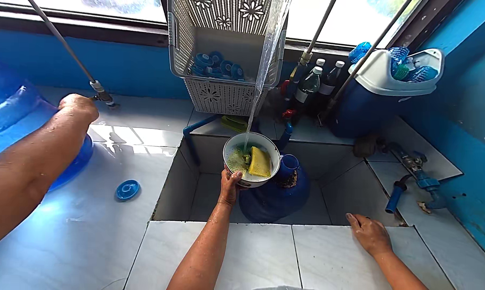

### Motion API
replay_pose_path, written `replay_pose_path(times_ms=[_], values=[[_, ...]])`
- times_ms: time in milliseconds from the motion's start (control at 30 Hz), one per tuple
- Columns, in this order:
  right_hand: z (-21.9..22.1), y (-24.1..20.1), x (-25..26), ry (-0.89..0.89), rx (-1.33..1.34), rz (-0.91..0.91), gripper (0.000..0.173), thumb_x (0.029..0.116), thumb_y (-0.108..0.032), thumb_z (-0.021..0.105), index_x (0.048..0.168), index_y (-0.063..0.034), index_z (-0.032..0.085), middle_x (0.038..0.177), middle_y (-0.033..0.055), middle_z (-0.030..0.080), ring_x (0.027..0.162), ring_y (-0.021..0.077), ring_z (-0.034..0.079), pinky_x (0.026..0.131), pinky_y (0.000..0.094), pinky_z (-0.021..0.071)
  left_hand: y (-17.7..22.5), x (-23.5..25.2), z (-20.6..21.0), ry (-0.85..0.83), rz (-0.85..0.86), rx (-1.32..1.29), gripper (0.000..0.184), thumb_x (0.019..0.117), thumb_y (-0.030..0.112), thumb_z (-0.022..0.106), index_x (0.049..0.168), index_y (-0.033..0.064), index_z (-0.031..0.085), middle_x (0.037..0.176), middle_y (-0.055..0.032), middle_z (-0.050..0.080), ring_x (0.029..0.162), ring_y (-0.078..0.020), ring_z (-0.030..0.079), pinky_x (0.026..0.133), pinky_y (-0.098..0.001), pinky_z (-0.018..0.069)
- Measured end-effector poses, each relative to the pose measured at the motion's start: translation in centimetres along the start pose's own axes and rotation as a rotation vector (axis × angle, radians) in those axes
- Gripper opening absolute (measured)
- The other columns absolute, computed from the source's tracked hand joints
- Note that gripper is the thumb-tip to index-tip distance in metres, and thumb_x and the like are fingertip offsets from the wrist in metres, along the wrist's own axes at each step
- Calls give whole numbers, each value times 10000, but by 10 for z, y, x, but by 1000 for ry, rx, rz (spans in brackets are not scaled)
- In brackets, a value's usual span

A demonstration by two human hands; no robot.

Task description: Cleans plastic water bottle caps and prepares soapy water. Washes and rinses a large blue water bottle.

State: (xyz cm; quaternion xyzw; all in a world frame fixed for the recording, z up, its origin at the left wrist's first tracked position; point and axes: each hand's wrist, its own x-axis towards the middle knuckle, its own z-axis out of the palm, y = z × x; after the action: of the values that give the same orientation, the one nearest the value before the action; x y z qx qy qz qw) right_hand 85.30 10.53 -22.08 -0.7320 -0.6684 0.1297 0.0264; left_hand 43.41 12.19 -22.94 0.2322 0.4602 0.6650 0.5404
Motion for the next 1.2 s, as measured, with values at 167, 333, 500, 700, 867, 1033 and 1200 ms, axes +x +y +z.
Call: replay_pose_path(times_ms=[167, 333, 500, 700, 867, 1033, 1200], values=[[0, 0, 0, 5, 5, -5, 457, 1104, -298, 461, 1072, 78, 718, 1056, 264, 730, 1112, 423, 667, 1099, 572, 372, 0, 0, 0, 5, -15, -4, 825, 772, 336, 701, 1387, -2, 266, 997, -166, 657, 758, -218, 713, 632, -356, 615], [1, 1, 1, 11, -7, -10, 440, 1103, -284, 464, 1069, 71, 721, 1053, 259, 732, 1111, 419, 670, 1099, 569, 376, 1, -1, -1, -3, -17, -4, 837, 776, 343, 704, 1398, -2, 261, 1009, -172, 656, 766, -225, 713, 637, -359, 616], [-1, 0, 0, -1, -2, -10, 439, 1103, -284, 458, 1106, 68, 719, 1088, 272, 727, 1144, 430, 661, 1113, 585, 370, 0, 0, -1, -19, -1, 8, 895, 775, 406, 727, 1414, -7, 255, 1013, -170, 661, 773, -227, 717, 642, -367, 620], [-2, -1, -1, -4, -22, -11, 437, 1104, -282, 453, 1108, 62, 723, 1083, 267, 731, 1138, 425, 666, 1102, 582, 378, 0, -1, -1, -24, 10, 20, 958, 712, 498, 779, 1376, -1, 302, 982, -151, 685, 758, -218, 726, 638, -362, 623], [-3, -1, -1, -15, -29, -10, 444, 1106, -288, 449, 1112, 65, 718, 1083, 270, 729, 1138, 421, 667, 1105, 577, 377, 1, -2, -1, -20, -2, 23, 905, 752, 445, 748, 1391, 4, 284, 987, -149, 674, 758, -210, 718, 644, -353, 618], [-3, -2, 0, -25, -31, -2, 446, 1108, -288, 444, 1118, 64, 717, 1095, 263, 729, 1149, 422, 661, 1111, 571, 372, 0, -2, -1, -19, -6, 10, 849, 772, 414, 730, 1375, 9, 291, 961, -141, 677, 739, -205, 717, 639, -350, 618], [-3, -2, 1, -22, -25, -2, 444, 1107, -288, 448, 1117, 63, 720, 1093, 264, 730, 1145, 420, 663, 1111, 573, 369, 1, -1, -1, -24, -11, 5, 842, 769, 403, 726, 1376, 13, 292, 964, -142, 678, 750, -210, 720, 646, -355, 620]])
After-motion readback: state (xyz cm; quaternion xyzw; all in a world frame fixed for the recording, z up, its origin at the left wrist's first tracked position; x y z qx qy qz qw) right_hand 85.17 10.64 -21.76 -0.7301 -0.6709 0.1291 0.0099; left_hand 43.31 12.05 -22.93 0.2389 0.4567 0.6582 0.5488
